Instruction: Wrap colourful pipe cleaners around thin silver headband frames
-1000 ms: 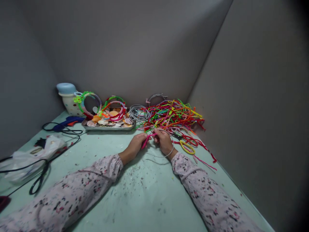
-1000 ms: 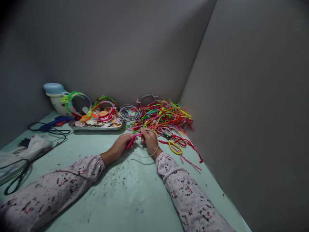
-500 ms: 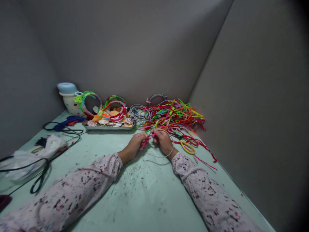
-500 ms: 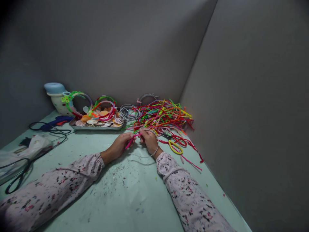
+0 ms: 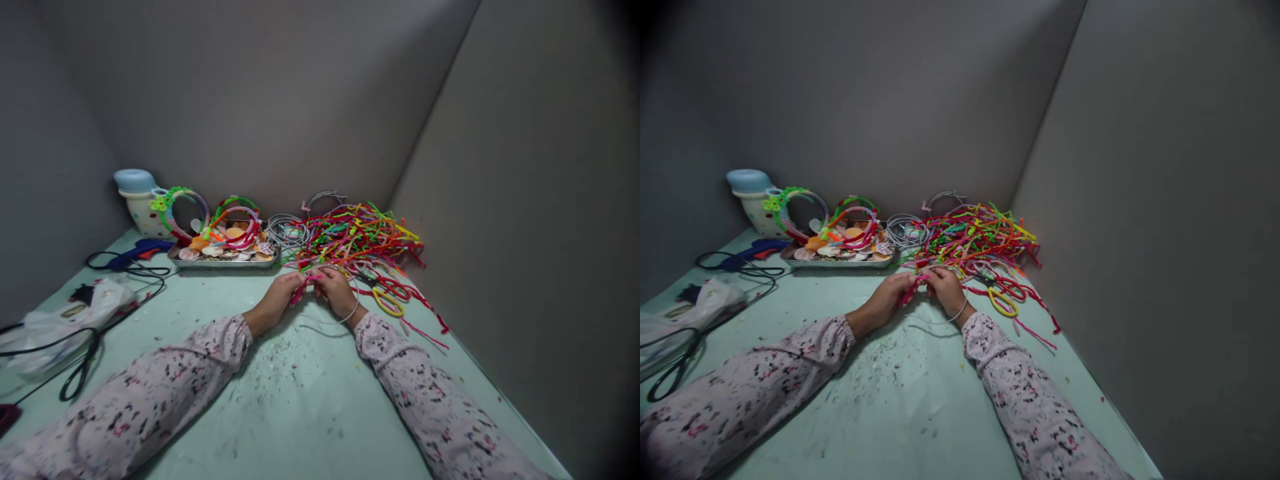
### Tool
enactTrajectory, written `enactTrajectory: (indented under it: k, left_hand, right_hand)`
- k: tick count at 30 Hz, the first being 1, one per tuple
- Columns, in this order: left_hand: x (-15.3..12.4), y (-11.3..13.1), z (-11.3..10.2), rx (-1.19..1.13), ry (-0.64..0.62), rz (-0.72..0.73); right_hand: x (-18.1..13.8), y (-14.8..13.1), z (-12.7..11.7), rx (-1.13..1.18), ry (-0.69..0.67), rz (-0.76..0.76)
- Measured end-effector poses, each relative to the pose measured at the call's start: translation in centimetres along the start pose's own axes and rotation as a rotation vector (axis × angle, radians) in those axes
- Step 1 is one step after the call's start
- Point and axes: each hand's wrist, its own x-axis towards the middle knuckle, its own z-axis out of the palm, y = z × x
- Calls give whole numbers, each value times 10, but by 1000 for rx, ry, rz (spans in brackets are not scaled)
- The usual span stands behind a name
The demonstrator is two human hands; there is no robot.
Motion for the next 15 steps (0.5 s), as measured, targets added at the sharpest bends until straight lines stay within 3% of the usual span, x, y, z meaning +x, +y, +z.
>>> enactTrajectory:
  k: [15]
  left_hand:
    - [2,-3,-1,22,50,13]
  right_hand:
    - [-2,-6,3,-29,60,-23]
